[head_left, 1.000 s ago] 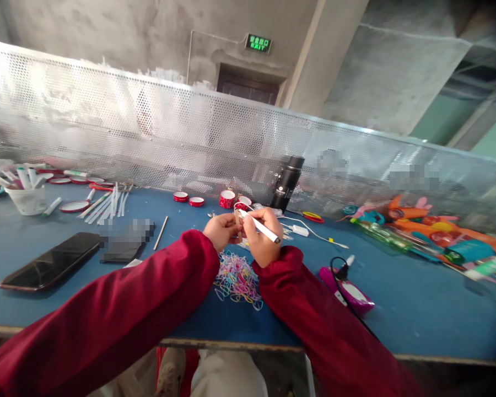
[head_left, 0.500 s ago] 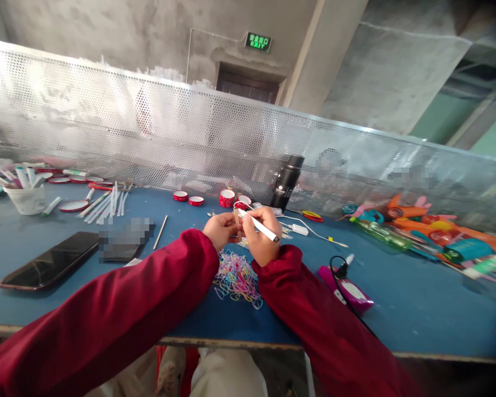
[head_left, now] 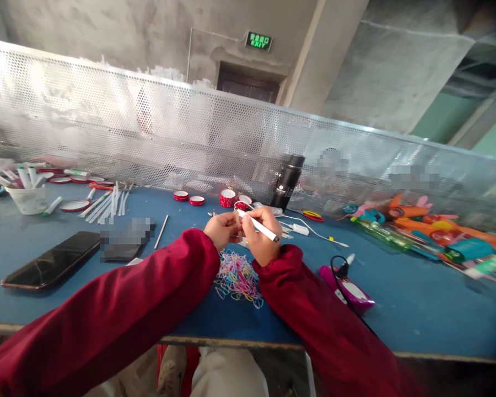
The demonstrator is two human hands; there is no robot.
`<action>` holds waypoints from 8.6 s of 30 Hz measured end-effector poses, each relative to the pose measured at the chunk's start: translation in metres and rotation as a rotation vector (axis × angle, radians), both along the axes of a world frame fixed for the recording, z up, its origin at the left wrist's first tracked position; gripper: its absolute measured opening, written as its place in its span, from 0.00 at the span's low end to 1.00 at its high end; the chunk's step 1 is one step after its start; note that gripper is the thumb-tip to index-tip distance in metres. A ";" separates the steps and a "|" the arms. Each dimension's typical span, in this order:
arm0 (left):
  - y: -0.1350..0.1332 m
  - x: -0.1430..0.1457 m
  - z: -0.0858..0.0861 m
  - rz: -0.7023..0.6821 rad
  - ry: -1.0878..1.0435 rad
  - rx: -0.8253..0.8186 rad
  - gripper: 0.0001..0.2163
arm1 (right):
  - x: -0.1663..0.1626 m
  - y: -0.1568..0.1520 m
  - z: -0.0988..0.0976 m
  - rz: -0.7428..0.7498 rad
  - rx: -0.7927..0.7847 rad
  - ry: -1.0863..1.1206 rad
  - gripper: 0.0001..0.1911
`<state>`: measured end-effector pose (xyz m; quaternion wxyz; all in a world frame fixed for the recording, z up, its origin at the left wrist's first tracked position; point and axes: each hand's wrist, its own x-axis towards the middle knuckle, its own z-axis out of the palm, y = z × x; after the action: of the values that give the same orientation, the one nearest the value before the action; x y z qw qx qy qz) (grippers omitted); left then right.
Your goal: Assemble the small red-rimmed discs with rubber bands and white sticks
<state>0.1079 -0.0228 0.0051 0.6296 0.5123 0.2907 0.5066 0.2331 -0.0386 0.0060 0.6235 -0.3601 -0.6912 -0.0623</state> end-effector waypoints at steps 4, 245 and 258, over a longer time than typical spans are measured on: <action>0.000 0.001 0.000 0.002 -0.005 -0.004 0.11 | 0.000 0.000 0.000 -0.033 -0.001 0.015 0.04; -0.003 -0.001 0.004 -0.026 0.030 -0.027 0.11 | 0.000 0.002 -0.001 0.003 -0.021 0.035 0.05; -0.001 -0.002 0.002 -0.036 0.028 -0.007 0.12 | 0.000 0.001 -0.001 0.018 -0.031 0.013 0.05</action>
<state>0.1063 -0.0239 0.0071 0.6361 0.5223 0.2919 0.4871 0.2332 -0.0375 0.0047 0.6228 -0.3641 -0.6911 -0.0435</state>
